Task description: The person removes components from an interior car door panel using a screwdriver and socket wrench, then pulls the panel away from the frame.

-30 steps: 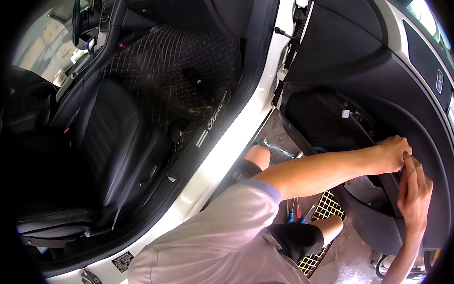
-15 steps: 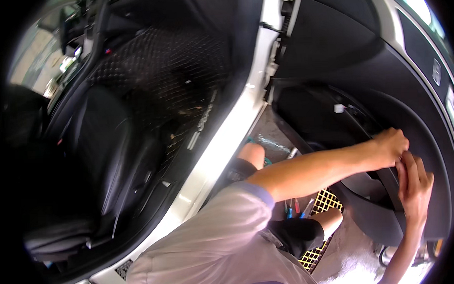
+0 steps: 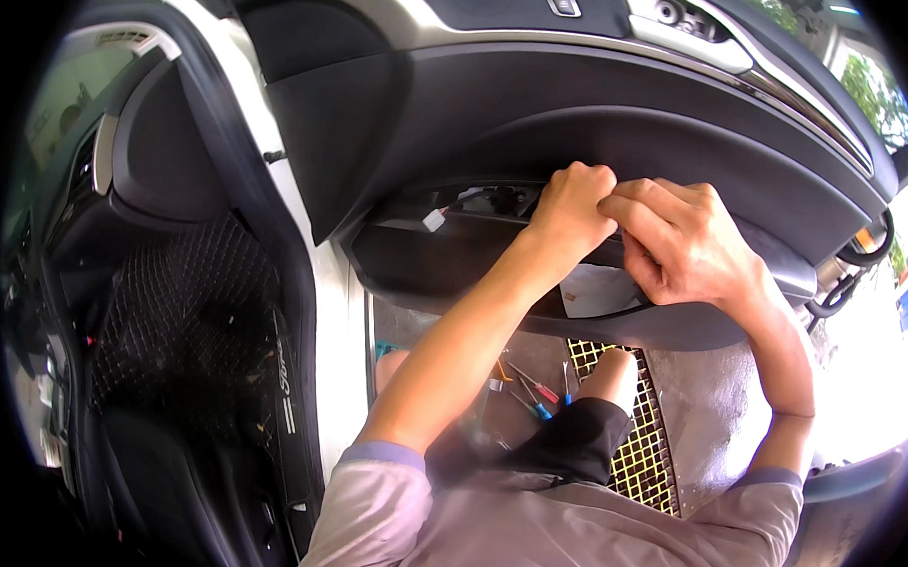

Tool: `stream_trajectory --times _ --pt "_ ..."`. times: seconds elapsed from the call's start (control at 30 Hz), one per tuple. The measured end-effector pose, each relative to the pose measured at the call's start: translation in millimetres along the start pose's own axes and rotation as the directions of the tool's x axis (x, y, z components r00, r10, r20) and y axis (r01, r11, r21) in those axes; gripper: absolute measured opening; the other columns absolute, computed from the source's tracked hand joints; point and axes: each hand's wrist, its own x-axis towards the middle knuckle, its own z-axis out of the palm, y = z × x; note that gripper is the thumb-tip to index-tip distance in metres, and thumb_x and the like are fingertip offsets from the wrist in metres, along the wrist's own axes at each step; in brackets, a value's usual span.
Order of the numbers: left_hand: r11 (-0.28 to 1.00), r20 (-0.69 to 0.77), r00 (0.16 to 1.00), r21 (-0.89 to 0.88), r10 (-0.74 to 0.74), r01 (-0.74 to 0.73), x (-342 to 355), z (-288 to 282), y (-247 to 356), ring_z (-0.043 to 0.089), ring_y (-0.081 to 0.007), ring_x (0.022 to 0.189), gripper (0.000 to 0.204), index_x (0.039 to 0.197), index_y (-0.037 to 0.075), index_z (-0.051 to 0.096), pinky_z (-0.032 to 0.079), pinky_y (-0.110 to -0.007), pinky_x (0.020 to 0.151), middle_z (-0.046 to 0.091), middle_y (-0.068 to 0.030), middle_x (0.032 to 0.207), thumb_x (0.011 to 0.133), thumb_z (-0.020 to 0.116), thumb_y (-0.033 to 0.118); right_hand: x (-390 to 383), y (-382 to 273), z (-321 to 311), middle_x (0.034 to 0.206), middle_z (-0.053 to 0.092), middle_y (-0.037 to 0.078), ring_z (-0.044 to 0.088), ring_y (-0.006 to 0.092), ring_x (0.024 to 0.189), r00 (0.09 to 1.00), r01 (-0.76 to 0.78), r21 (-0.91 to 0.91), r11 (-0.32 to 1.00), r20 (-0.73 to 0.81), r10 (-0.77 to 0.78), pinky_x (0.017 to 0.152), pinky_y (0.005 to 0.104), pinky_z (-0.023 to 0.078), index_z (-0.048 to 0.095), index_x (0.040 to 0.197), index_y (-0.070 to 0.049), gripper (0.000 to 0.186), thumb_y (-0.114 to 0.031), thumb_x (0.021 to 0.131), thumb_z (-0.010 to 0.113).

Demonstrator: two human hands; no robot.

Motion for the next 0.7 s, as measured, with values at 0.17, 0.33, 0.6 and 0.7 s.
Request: stream_trajectory --times 0.17,0.33,0.6,0.7 --pt "0.994 -0.039 0.999 -0.111 -0.021 0.016 -8.9 -2.3 2.0 0.069 -0.0478 0.083 0.021 0.074 -0.004 0.065 0.057 -0.049 0.068 0.069 -0.0281 0.082 0.082 0.064 0.016 -6.4 2.1 1.5 0.080 0.058 0.008 0.061 0.0246 0.053 0.998 -0.021 -0.012 1.000 0.060 0.022 0.042 0.0359 0.050 0.060 0.105 -0.001 0.039 -0.004 0.068 0.070" --pt "0.998 0.022 0.999 -0.054 -0.029 0.030 -1.6 3.3 3.0 0.068 -0.0485 0.085 0.028 0.073 -0.004 0.062 0.055 -0.051 0.070 0.068 -0.0283 0.082 0.086 0.061 0.021 -4.1 4.3 -4.4 0.080 0.054 0.007 0.063 0.0227 0.059 1.000 0.014 0.044 0.999 -0.019 -0.013 0.048 0.0353 0.051 0.059 0.100 -0.001 0.033 -0.004 0.069 0.069" --pt "0.998 0.084 0.995 0.036 -0.047 0.044 -4.3 1.4 2.2 0.069 -0.0478 0.084 0.027 0.077 -0.003 0.061 0.055 -0.051 0.069 0.069 -0.0285 0.083 0.087 0.063 0.022 -2.8 3.5 -4.9 0.075 0.053 0.008 0.062 0.0251 0.058 0.999 0.026 0.073 0.997 -0.045 -0.023 0.046 0.0344 0.049 0.055 0.091 -0.004 0.026 -0.003 0.070 0.069" --pt "0.998 0.071 0.996 0.036 -0.053 0.051 -4.0 -0.9 2.5 0.069 -0.0472 0.083 0.028 0.077 -0.003 0.061 0.055 -0.050 0.069 0.069 -0.0275 0.083 0.087 0.064 0.023 -7.0 -6.1 -7.4 0.075 0.054 0.006 0.061 0.0229 0.060 0.997 -0.061 -0.024 0.998 0.042 0.062 0.046 0.0333 0.049 0.061 0.101 -0.004 0.035 -0.001 0.068 0.071"
